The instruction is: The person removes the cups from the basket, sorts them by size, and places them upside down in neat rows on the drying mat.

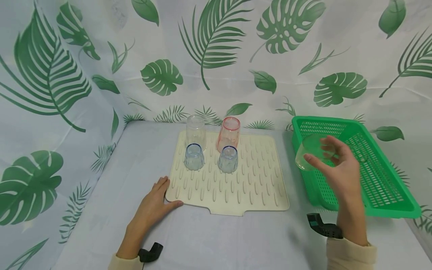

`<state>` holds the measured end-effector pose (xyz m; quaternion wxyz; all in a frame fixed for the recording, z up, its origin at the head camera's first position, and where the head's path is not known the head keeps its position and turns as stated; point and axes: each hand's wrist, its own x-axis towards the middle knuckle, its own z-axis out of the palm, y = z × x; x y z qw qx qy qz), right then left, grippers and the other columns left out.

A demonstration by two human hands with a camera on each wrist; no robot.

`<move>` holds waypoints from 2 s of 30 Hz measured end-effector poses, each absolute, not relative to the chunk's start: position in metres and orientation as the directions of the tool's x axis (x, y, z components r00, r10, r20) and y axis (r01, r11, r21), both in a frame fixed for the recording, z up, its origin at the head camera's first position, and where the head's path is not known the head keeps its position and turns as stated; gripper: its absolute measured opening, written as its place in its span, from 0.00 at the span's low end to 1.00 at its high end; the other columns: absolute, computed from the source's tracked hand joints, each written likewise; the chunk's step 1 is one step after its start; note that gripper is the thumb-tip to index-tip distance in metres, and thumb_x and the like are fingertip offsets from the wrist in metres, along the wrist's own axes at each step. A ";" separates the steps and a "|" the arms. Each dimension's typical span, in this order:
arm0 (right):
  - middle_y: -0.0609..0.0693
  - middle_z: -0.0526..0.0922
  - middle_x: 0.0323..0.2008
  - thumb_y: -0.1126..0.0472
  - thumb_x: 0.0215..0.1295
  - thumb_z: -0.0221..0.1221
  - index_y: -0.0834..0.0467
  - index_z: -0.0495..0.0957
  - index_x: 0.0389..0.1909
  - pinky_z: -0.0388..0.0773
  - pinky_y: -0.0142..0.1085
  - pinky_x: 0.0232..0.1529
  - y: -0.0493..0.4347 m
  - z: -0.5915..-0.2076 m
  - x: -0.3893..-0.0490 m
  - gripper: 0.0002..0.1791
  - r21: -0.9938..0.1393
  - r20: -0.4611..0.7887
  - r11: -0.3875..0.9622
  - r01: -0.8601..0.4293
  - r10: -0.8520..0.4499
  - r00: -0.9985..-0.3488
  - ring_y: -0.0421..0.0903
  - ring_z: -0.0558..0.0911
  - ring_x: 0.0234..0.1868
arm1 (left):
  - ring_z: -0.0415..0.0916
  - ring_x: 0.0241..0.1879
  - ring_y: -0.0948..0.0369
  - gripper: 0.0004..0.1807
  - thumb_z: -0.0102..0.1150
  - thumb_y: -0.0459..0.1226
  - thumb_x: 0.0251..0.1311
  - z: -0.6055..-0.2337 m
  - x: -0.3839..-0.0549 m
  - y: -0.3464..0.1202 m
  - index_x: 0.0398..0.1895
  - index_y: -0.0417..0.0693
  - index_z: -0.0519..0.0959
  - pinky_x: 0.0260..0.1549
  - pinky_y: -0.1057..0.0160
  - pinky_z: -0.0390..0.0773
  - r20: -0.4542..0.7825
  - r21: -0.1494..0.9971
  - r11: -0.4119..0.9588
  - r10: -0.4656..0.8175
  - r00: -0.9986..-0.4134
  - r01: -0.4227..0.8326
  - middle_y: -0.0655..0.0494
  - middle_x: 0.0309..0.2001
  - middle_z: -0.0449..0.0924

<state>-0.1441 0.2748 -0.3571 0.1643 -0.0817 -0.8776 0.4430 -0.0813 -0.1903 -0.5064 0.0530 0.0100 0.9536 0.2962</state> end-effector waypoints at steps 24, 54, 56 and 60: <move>0.31 0.74 0.59 0.75 0.52 0.70 0.59 0.63 0.73 0.65 0.13 0.62 0.231 -0.375 -0.127 0.45 -0.841 0.342 0.444 -0.309 -0.007 -0.940 0.27 0.71 0.62 | 0.50 0.78 0.40 0.54 0.70 0.59 0.53 -0.505 -0.080 -0.190 0.75 0.37 0.61 0.72 0.39 0.61 -0.074 0.570 0.822 0.053 -0.996 0.001 0.39 0.77 0.56; 0.38 0.78 0.60 0.81 0.44 0.71 0.62 0.65 0.71 0.69 0.19 0.64 0.190 -0.387 -0.117 0.49 -0.873 0.365 0.268 -0.408 -0.196 -0.910 0.34 0.75 0.63 | 0.61 0.75 0.47 0.53 0.65 0.65 0.54 -0.461 -0.094 -0.168 0.78 0.49 0.59 0.71 0.43 0.67 0.017 0.663 0.740 0.132 -0.991 0.110 0.47 0.75 0.63; 0.37 0.78 0.60 0.81 0.44 0.72 0.63 0.66 0.70 0.69 0.19 0.65 0.187 -0.389 -0.117 0.48 -0.872 0.364 0.264 -0.413 -0.214 -0.906 0.33 0.76 0.63 | 0.62 0.75 0.47 0.53 0.66 0.65 0.54 -0.455 -0.095 -0.164 0.78 0.50 0.59 0.70 0.43 0.68 0.025 0.657 0.743 0.146 -0.989 0.126 0.48 0.75 0.64; 0.38 0.79 0.59 0.81 0.43 0.72 0.66 0.66 0.69 0.67 0.20 0.67 0.182 -0.392 -0.116 0.47 -0.878 0.359 0.238 -0.416 -0.249 -0.899 0.33 0.76 0.63 | 0.64 0.74 0.48 0.52 0.67 0.63 0.54 -0.445 -0.095 -0.156 0.77 0.50 0.61 0.68 0.43 0.70 0.063 0.659 0.731 0.183 -0.981 0.179 0.49 0.75 0.65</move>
